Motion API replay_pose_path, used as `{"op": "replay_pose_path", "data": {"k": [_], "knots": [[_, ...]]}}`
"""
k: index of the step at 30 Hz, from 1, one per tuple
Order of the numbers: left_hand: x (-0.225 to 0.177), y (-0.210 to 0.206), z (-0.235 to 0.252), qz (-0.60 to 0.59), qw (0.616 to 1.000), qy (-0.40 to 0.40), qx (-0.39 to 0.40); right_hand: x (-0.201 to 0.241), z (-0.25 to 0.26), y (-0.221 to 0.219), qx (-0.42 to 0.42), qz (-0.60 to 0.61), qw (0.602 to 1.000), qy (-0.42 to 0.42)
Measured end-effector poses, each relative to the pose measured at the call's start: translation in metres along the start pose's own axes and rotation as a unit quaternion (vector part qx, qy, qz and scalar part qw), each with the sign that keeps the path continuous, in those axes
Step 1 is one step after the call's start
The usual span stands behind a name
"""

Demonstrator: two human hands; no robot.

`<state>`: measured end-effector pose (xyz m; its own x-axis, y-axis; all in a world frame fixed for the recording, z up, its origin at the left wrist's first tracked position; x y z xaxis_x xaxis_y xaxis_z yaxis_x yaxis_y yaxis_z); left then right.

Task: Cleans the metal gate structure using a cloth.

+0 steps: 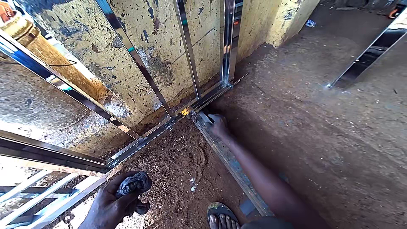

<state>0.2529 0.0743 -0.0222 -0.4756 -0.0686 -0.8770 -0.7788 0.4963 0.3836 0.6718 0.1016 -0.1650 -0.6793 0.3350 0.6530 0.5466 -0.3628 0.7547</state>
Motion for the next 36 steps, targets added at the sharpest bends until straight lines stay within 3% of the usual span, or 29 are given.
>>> {"op": "replay_pose_path", "data": {"k": [3,9,17,21,28,34,36], "knots": [[0.000,0.003,-0.001,0.001,1.000,-0.002,-0.001,-0.005,0.009,0.005,0.043,0.006,0.999,-0.029],[0.001,0.008,-0.003,0.007,1.000,-0.002,-0.007,-0.021,0.013,0.019,-0.017,0.100,0.992,-0.074],[-0.002,0.009,-0.007,-0.003,1.000,0.005,-0.008,-0.019,0.013,0.016,-0.015,-0.074,0.993,-0.093],[-0.003,0.011,-0.010,0.002,1.000,0.011,-0.011,-0.017,0.025,0.008,-0.014,-0.006,0.998,-0.066],[-0.002,0.011,-0.009,0.005,1.000,0.004,-0.012,-0.020,0.026,0.004,-0.039,0.012,0.999,-0.026],[-0.007,0.015,-0.011,-0.015,1.000,0.001,-0.014,-0.009,0.012,0.000,0.062,-0.051,0.994,-0.079],[-0.008,0.017,-0.013,-0.014,1.000,0.000,-0.018,-0.011,0.013,0.003,0.059,-0.022,0.996,-0.069]]}}
Point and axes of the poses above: each hand's wrist, its own z-axis towards the middle knuckle, its own y-axis out of the back of the hand, x = y × z, the point moved 9 cm from there along z, towards the middle knuckle, and after that the axes turned 3 degrees about -z, right-handed, at the moved point
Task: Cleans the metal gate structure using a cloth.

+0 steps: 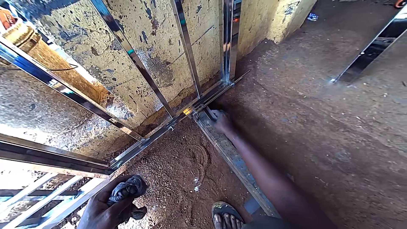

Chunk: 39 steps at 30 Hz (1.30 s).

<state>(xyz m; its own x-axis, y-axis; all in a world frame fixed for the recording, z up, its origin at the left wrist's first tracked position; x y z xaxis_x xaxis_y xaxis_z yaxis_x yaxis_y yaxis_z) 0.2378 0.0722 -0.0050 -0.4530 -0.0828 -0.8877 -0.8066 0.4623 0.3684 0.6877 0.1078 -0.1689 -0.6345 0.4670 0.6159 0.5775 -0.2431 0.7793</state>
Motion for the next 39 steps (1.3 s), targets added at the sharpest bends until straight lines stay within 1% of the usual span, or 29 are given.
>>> {"op": "replay_pose_path", "data": {"k": [4,9,14,17,22,25,34,36,39], "knots": [[0.003,0.003,-0.003,0.006,1.000,0.005,-0.001,-0.012,0.014,0.000,-0.023,0.029,0.998,0.053],[0.004,0.001,-0.002,-0.001,1.000,0.006,0.002,-0.010,0.013,0.003,-0.036,0.043,0.996,0.075],[0.007,-0.001,-0.002,0.012,1.000,0.007,0.005,-0.004,0.005,0.000,-0.078,0.048,0.994,0.055],[0.008,-0.002,0.000,0.011,1.000,0.013,0.003,0.002,0.004,-0.004,-0.084,0.049,0.995,0.029],[0.006,-0.010,0.003,0.011,1.000,0.013,0.017,0.001,0.008,-0.011,-0.114,0.039,0.992,0.030],[0.004,-0.014,0.006,0.017,1.000,0.009,0.021,0.005,0.009,-0.010,-0.111,0.021,0.993,0.027],[0.003,-0.032,0.016,0.035,0.999,-0.010,0.025,0.007,0.018,-0.015,-0.083,0.025,0.996,0.037],[-0.001,-0.027,0.015,0.034,0.999,-0.011,0.030,0.005,0.012,-0.009,-0.072,0.017,0.997,0.035],[-0.005,-0.010,0.007,0.017,1.000,-0.010,0.020,-0.005,-0.003,-0.002,-0.047,-0.025,0.999,-0.004]]}}
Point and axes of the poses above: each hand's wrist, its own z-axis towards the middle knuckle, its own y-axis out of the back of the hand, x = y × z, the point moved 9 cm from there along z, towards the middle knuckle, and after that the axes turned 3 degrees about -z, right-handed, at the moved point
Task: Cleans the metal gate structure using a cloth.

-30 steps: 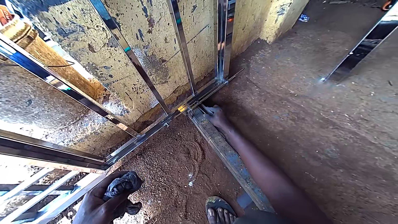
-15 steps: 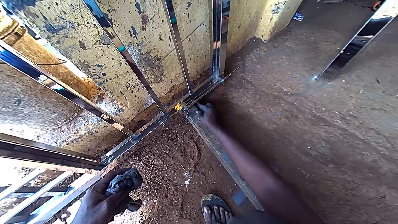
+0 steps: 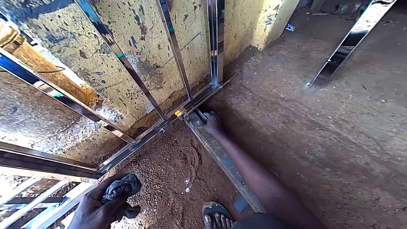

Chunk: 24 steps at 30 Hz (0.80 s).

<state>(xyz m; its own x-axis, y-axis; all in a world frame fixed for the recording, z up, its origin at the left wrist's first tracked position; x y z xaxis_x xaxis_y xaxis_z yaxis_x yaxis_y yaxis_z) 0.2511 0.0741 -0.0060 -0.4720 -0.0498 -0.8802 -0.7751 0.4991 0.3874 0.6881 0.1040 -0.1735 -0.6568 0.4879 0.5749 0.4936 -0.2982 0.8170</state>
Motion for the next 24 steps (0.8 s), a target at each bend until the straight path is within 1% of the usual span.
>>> {"op": "replay_pose_path", "data": {"k": [2,4,7,11,14,16,17,18,19,20,21,22,23,24], "knots": [[0.007,0.010,-0.006,-0.017,1.000,0.015,-0.017,-0.004,-0.006,-0.001,-0.001,0.001,1.000,0.007],[0.014,0.017,-0.012,-0.016,0.999,0.038,-0.030,-0.002,-0.005,-0.001,-0.018,0.025,0.999,0.043],[0.020,0.025,-0.019,-0.011,0.999,0.041,-0.033,0.000,-0.003,-0.002,-0.055,0.053,0.993,0.090],[0.021,0.025,-0.021,-0.007,0.998,0.046,-0.039,0.004,0.002,-0.001,-0.069,0.069,0.991,0.095],[0.017,0.018,-0.014,-0.004,0.999,0.043,-0.032,0.003,0.004,-0.004,-0.096,0.090,0.984,0.119],[0.012,0.015,-0.009,0.001,0.999,0.027,-0.027,0.004,0.004,-0.005,-0.072,0.050,0.992,0.095],[0.010,0.014,-0.007,-0.001,0.999,0.019,-0.029,0.008,0.003,-0.003,-0.034,-0.007,0.997,0.066],[0.009,0.016,-0.006,-0.008,0.999,0.012,-0.038,0.018,-0.001,0.001,0.018,-0.087,0.996,0.031],[0.009,0.020,-0.007,-0.013,0.999,0.010,-0.051,0.037,-0.009,0.010,0.046,-0.146,0.988,0.015],[0.010,0.024,-0.010,-0.015,0.998,0.018,-0.061,0.064,-0.022,0.021,0.035,-0.157,0.986,0.032],[0.013,0.027,-0.016,-0.024,0.997,0.040,-0.068,0.098,-0.042,0.032,-0.003,-0.127,0.988,0.082],[0.017,0.029,-0.023,-0.042,0.994,0.071,-0.072,0.135,-0.069,0.039,-0.033,-0.059,0.986,0.153],[0.022,0.028,-0.030,-0.067,0.990,0.104,-0.073,0.173,-0.103,0.036,-0.020,0.038,0.973,0.227],[0.027,0.027,-0.037,-0.096,0.983,0.136,-0.075,0.208,-0.143,0.024,0.034,0.151,0.943,0.296]]}}
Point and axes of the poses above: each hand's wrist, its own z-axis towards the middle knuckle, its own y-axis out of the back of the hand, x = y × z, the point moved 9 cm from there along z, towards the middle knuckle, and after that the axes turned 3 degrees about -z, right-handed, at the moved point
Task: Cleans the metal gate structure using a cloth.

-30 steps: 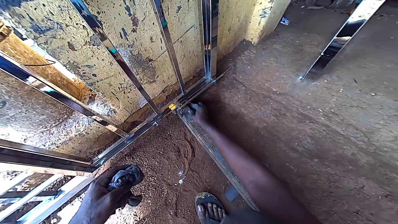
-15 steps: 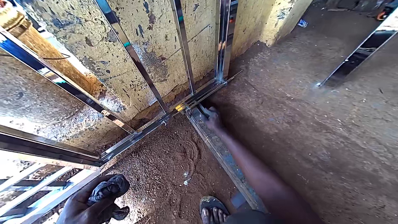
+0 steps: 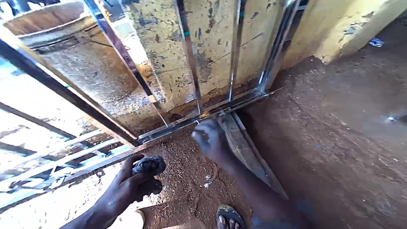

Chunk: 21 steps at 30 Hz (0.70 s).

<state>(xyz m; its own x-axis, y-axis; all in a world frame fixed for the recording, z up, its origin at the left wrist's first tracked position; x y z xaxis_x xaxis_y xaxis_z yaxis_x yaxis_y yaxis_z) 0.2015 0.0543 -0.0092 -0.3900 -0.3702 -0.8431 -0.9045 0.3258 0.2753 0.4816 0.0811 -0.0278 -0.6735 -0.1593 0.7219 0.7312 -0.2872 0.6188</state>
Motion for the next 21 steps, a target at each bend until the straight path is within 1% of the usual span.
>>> {"op": "replay_pose_path", "data": {"k": [1,2,3,4,5,7,8,10,12,13,15,16,18,20,21], "knots": [[0.007,0.001,-0.005,-0.041,0.999,0.027,-0.004,0.041,-0.018,-0.036,0.071,0.137,0.987,0.046],[0.012,0.000,-0.011,-0.088,0.995,0.042,-0.007,0.076,-0.040,-0.070,0.158,0.246,0.954,0.063],[0.014,-0.001,-0.015,-0.132,0.990,0.045,-0.003,0.102,-0.061,-0.098,0.228,0.315,0.919,0.065],[0.014,-0.004,-0.019,-0.168,0.985,0.044,0.017,0.117,-0.077,-0.119,0.267,0.355,0.894,0.054],[0.013,-0.007,-0.024,-0.199,0.978,0.038,0.053,0.123,-0.085,-0.133,0.278,0.378,0.883,0.029],[0.012,-0.009,-0.033,-0.222,0.967,0.011,0.123,0.122,-0.080,-0.144,0.253,0.397,0.882,-0.014],[0.013,-0.003,-0.038,-0.195,0.970,0.010,0.148,0.122,-0.072,-0.144,0.250,0.403,0.880,-0.016],[0.021,0.024,-0.051,-0.066,0.984,0.036,0.160,0.122,-0.054,-0.139,0.255,0.400,0.880,-0.007],[0.038,0.062,-0.063,0.050,0.986,0.083,0.135,0.123,-0.030,-0.127,0.264,0.380,0.886,-0.003],[0.048,0.082,-0.068,0.077,0.987,0.097,0.105,0.125,-0.016,-0.119,0.259,0.371,0.892,-0.005],[0.072,0.121,-0.077,0.078,0.991,0.103,0.039,0.137,0.022,-0.100,0.230,0.335,0.913,0.010],[0.084,0.138,-0.081,0.065,0.993,0.096,0.009,0.151,0.044,-0.089,0.209,0.308,0.928,0.026],[0.106,0.163,-0.089,0.032,0.997,0.071,-0.028,0.197,0.090,-0.068,0.149,0.251,0.952,0.087],[0.125,0.176,-0.092,-0.004,0.998,0.039,-0.045,0.261,0.132,-0.046,0.063,0.187,0.963,0.182],[0.132,0.182,-0.092,-0.018,0.998,0.023,-0.047,0.298,0.147,-0.037,0.014,0.139,0.961,0.238]]}}
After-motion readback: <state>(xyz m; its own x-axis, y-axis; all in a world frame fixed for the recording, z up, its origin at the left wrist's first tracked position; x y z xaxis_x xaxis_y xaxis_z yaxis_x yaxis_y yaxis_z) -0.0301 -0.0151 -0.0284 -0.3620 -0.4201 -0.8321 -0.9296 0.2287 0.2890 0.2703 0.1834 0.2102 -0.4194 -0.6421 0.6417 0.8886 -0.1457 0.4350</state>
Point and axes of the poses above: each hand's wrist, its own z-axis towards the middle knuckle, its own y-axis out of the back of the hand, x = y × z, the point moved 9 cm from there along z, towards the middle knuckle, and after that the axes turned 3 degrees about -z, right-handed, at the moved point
